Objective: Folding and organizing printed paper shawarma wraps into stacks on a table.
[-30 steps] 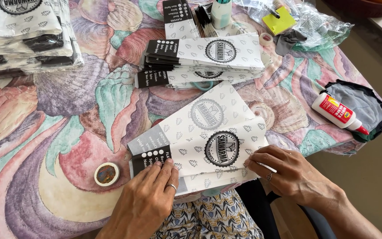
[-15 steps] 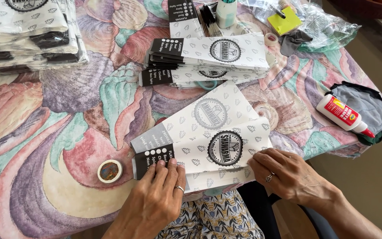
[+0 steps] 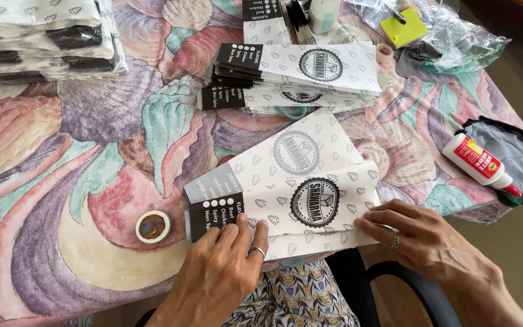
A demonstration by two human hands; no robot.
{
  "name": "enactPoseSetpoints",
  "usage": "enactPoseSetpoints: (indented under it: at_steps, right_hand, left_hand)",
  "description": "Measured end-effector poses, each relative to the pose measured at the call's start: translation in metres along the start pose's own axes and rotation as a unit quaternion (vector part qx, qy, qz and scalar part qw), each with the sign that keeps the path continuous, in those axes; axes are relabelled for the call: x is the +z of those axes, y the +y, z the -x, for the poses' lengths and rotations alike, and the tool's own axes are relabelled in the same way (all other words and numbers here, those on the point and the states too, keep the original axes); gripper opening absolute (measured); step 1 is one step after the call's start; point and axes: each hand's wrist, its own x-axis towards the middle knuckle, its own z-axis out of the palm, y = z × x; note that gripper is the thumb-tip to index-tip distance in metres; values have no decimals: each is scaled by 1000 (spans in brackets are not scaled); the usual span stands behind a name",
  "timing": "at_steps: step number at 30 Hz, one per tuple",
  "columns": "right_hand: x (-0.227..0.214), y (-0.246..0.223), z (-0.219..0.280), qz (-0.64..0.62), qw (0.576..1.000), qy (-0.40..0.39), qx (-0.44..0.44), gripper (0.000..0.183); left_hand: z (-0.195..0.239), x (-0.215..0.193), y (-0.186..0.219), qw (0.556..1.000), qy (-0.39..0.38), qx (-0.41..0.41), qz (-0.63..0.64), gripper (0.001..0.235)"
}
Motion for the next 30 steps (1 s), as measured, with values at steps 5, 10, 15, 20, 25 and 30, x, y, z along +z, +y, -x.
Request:
enactPoseSetpoints:
  at_steps: [5, 10, 15, 20, 25, 30]
  right_hand:
    - [7, -4, 2, 48, 998, 29, -17, 33]
    - [9, -5, 7, 44, 999, -3, 27, 40]
    - [8, -12, 5, -16, 999, 12, 42, 40]
    - [13, -25, -4, 21, 996, 37, 81, 42]
    - [13, -32, -11, 85, 986, 48, 136, 43]
    - [-1, -10, -50, 43, 996, -23, 69, 36]
  left_hand:
    - [1, -1, 5, 999, -33, -8, 0, 28]
    - [-4, 4, 24, 997, -24, -19, 65, 22]
    - [0, 9, 55, 992, -78, -63, -72, 34]
    - [0, 25, 74, 988, -62, -138, -22, 45]
    - [-1, 40, 80, 985, -61, -146, -75, 97]
    - [-6, 29, 77, 981, 3, -180, -76, 39]
